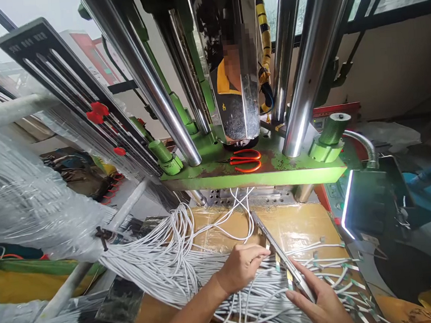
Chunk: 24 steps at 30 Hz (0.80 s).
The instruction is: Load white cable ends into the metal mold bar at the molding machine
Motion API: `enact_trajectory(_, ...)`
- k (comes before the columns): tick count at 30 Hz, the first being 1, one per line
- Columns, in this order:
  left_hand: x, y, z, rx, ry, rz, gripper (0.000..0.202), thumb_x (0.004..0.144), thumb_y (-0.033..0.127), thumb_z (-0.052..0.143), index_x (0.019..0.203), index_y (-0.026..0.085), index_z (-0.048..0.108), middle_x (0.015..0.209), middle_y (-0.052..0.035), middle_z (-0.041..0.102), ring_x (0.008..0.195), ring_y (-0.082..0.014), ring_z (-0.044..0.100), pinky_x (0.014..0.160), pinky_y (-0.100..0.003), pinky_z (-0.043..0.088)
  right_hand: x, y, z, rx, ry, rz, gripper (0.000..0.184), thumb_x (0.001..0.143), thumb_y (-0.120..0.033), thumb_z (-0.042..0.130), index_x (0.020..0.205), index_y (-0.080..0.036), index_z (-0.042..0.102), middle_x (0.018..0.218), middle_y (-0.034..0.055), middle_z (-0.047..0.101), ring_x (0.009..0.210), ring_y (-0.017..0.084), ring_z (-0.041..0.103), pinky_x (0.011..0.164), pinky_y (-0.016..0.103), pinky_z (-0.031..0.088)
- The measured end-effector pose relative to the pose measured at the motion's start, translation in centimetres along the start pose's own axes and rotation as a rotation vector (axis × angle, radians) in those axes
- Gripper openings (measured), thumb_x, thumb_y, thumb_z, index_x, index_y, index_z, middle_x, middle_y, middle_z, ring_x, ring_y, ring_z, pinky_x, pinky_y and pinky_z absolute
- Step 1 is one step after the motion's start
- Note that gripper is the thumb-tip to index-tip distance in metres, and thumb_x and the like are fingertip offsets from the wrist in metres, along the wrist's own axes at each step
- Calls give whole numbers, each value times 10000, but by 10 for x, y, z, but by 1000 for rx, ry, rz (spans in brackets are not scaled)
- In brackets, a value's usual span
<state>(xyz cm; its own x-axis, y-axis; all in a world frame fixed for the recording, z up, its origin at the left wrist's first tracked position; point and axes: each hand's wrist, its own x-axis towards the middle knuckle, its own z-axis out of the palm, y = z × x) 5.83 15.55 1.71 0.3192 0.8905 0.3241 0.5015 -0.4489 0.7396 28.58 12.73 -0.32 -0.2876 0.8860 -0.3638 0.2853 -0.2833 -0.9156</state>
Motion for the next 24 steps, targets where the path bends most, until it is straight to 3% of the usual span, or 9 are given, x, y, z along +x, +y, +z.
enact_trajectory(7,-6,0,1,-11,-57,-40,270,905,128,507,1065,173,719,964,-80,751,867,-176,699,802,-266,542,2,3,-5,-28,-104,20,783,808,-476,606,1446,-76,390,1482,121,444,1365,249,407,1082,286,390)
enact_trajectory(15,-8,-3,3,-16,-42,-40,272,905,123,508,1073,168,717,986,-81,748,890,-177,697,815,-266,536,2,1,-4,-51,-93,34,805,808,-485,592,1460,-73,364,1501,111,419,1386,245,375,1119,299,339)
enact_trajectory(19,-2,-1,2,-50,-19,-107,233,902,157,542,1020,173,743,939,-72,762,840,-177,706,779,-262,535,1,-1,-3,-107,-95,31,810,814,-507,579,1469,-85,359,1507,98,408,1395,242,359,1080,266,379)
enact_trajectory(24,7,0,2,-116,3,-208,209,867,178,585,968,158,766,874,-81,764,787,-183,702,742,-270,531,1,-5,5,-189,-9,-5,796,802,-558,569,1448,-120,416,1449,76,492,1357,265,420,1094,300,364)
